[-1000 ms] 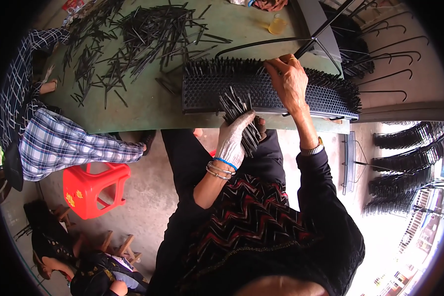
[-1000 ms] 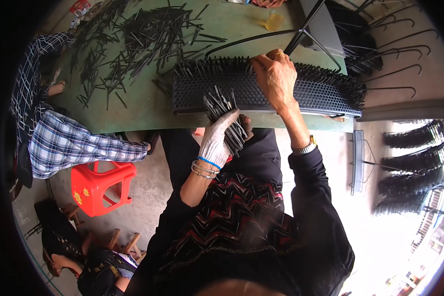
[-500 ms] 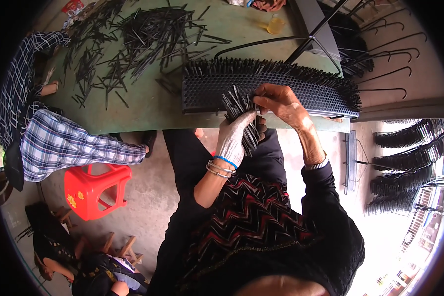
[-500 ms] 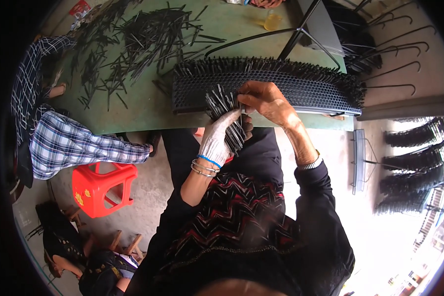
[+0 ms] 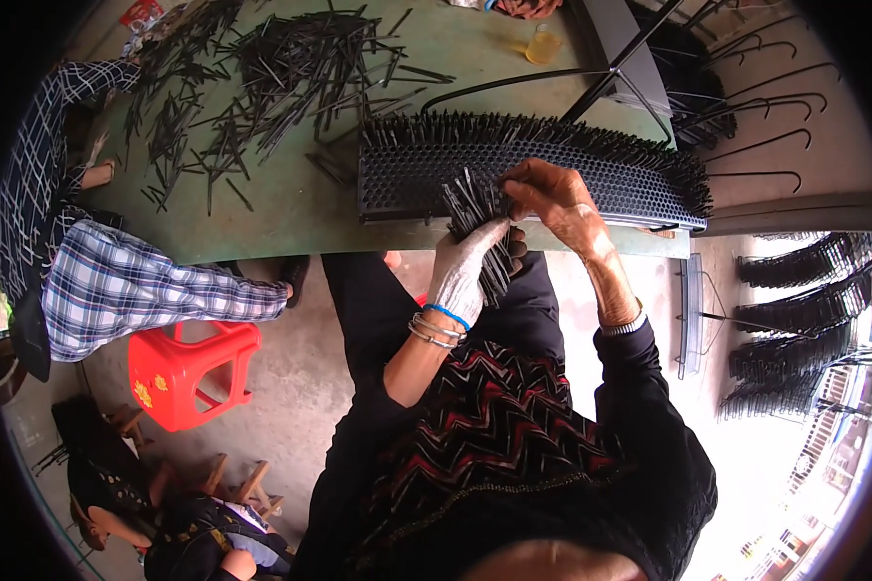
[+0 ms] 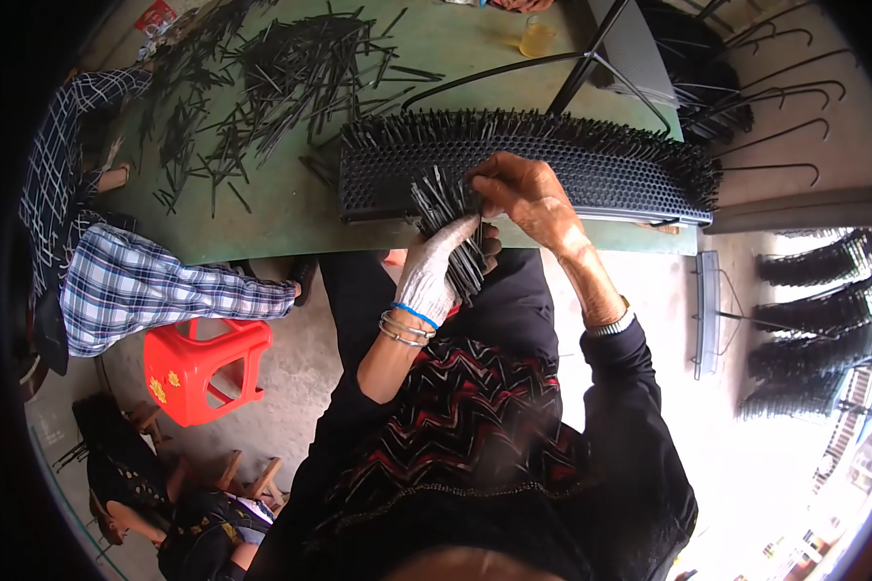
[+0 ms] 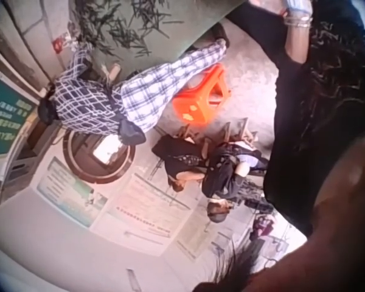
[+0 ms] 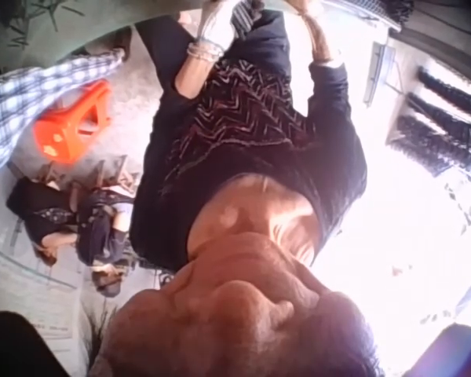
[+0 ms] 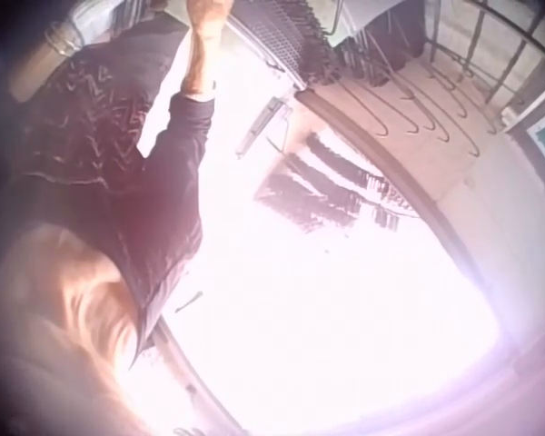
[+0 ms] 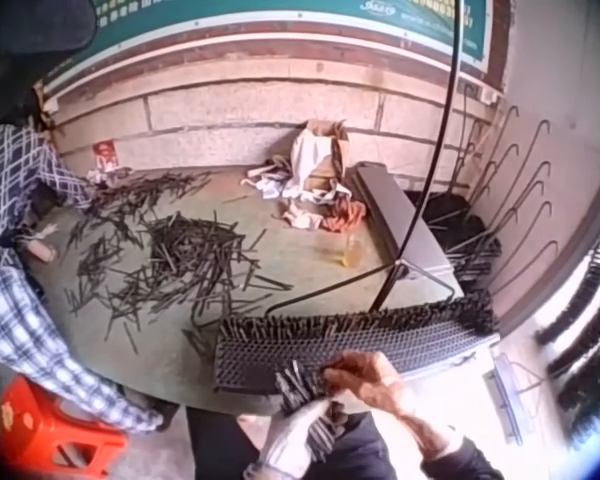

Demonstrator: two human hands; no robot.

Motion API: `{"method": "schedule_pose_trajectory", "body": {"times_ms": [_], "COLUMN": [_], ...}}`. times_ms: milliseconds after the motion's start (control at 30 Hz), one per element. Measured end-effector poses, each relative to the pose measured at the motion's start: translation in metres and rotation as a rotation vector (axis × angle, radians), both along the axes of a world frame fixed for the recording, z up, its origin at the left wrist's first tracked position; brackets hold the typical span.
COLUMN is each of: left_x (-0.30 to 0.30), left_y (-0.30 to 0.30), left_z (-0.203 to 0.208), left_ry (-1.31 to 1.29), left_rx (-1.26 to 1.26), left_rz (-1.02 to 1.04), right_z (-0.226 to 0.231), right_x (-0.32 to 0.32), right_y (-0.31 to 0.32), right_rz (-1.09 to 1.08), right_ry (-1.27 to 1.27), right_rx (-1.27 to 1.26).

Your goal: Manually inserting thin plastic strips into a perforated base plate for product assembly.

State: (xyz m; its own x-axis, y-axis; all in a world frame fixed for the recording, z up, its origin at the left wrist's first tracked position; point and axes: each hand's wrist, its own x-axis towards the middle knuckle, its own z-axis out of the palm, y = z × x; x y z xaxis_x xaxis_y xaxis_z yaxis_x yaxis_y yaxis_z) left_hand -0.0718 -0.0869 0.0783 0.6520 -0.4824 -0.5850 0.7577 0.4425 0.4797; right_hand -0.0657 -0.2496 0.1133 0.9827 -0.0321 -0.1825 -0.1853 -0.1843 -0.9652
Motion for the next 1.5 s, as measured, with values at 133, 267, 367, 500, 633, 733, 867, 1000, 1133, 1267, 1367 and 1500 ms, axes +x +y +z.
{"method": "schedule_pose_trajectory", "body": {"times_ms": [133,267,367,500,633,733,867,1000,1133,1267,1367,1500], "left_x": [0.003,0.008,0.007,0.001,-0.002,-0.001,-0.002,-0.006,-0.008,-0.007,-0.004,-0.003], "left_y": [-0.002,0.001,-0.001,-0.007,-0.009,-0.007,-0.007,-0.011,-0.013,-0.009,-0.004,-0.005], "left_z": [-0.002,-0.019,-0.018,-0.015,-0.015,-0.017,-0.015,-0.013,-0.015,-0.015,-0.012,-0.003], "left_ry": [0.076,0.01,0.067,0.149,0.134,0.118,0.124,0.15,0.181,0.162,0.116,0.052], "left_rx": [-0.1,-0.126,-0.166,-0.207,-0.171,-0.144,-0.148,-0.148,-0.137,-0.132,-0.132,-0.114], "left_rz": [0.054,0.026,0.023,0.086,0.055,-0.016,-0.008,0.074,0.105,0.108,0.012,-0.002], "right_z": [0.003,0.011,0.015,0.01,0.0,-0.005,-0.001,-0.001,-0.009,-0.007,-0.011,-0.004], "right_x": [-0.002,-0.002,0.006,0.021,0.034,0.038,0.036,0.034,0.032,0.028,0.027,0.014], "right_y": [-0.006,-0.018,-0.022,-0.028,-0.029,-0.031,-0.032,-0.033,-0.037,-0.035,-0.038,-0.023], "right_rz": [-0.083,-0.239,-0.417,-0.519,-0.525,-0.489,-0.452,-0.434,-0.26,-0.264,-0.294,-0.354], "right_ry": [-0.04,-0.137,-0.293,-0.461,-0.521,-0.529,-0.52,-0.526,-0.608,-0.715,-0.669,-0.49], "right_rx": [0.028,0.028,-0.071,-0.248,-0.367,-0.419,-0.41,-0.451,-0.728,-1.088,-1.11,-1.026]}}
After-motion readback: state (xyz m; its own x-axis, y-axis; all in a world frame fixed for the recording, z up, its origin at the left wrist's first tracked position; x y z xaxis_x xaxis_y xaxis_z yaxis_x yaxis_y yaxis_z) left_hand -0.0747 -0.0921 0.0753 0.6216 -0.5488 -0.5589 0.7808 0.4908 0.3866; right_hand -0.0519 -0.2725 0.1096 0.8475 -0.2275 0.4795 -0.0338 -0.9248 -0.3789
